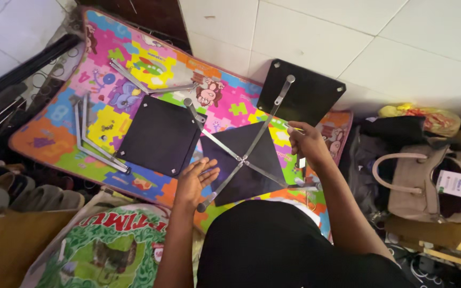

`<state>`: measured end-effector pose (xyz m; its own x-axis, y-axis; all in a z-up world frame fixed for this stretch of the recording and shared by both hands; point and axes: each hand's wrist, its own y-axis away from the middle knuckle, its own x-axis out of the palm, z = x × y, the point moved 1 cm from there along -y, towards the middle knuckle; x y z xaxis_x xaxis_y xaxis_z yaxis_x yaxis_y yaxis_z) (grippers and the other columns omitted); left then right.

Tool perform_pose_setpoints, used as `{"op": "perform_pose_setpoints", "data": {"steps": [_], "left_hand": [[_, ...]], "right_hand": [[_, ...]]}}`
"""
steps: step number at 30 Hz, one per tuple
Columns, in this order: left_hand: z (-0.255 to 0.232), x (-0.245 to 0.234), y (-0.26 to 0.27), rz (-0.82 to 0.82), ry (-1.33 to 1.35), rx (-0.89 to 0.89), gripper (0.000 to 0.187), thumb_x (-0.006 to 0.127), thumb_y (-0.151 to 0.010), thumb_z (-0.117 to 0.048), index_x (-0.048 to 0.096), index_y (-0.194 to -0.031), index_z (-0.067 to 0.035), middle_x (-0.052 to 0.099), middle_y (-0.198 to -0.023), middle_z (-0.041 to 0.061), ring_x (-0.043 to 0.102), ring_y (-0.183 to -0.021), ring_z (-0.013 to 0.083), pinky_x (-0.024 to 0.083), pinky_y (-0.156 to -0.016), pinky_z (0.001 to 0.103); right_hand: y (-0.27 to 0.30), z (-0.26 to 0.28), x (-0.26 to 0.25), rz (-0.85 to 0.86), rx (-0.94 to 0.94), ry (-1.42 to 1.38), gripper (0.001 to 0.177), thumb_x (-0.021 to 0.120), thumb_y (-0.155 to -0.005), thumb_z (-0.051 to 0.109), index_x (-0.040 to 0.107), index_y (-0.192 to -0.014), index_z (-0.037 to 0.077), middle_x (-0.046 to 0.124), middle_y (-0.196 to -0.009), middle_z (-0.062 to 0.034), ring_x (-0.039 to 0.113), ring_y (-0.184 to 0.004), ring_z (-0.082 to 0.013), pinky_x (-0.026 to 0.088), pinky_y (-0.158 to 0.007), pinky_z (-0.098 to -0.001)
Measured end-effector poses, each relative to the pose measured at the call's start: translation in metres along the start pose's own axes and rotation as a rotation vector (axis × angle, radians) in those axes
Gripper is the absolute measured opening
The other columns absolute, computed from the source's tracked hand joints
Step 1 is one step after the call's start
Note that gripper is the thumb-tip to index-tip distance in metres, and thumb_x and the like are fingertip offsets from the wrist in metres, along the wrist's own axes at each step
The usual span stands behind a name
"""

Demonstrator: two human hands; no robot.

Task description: The person assembles a small table by connecting metal legs to a black tabletop. They align the legs, insert them into the tabletop, and secure them with screws using a screwdriver.

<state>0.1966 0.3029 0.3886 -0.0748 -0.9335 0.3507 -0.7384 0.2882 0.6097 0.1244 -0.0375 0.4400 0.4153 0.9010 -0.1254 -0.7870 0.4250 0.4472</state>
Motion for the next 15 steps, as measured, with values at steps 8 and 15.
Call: {"op": "perform_pose_setpoints", "data": {"steps": [8,15], "left_hand": [[0.007,0.007,-0.002,-0.032,-0.021,0.053,0.052,0.054,-0.101,-0.027,0.055,-0.134,0.013,0.070,-0.127,0.024,0.072,-0.106,0.0319,0.058,-0.095,0.041],[0.018,0.015,0.008,-0.163,-0.006,-0.070,0.054,0.056,-0.098,-0.027,0.052,-0.139,0.008,0.067,-0.132,0.023,0.067,-0.117,0.0355,0.053,-0.102,0.046]], "right_hand": [[-0.086,-0.039,-0.065,-0.088,-0.124,-0.117,0.048,0.060,-0.092,0.010,0.058,-0.138,-0.004,0.065,-0.080,-0.0073,0.056,-0.050,-0.0129,0.042,-0.044,-0.0272],[-0.245,-0.107,-0.149,-0.291,-0.002,0.246,0.026,0.068,-0.090,0.015,0.075,-0.113,0.006,0.067,-0.071,-0.0101,0.058,-0.054,-0.0177,0.044,-0.046,-0.0324]]}}
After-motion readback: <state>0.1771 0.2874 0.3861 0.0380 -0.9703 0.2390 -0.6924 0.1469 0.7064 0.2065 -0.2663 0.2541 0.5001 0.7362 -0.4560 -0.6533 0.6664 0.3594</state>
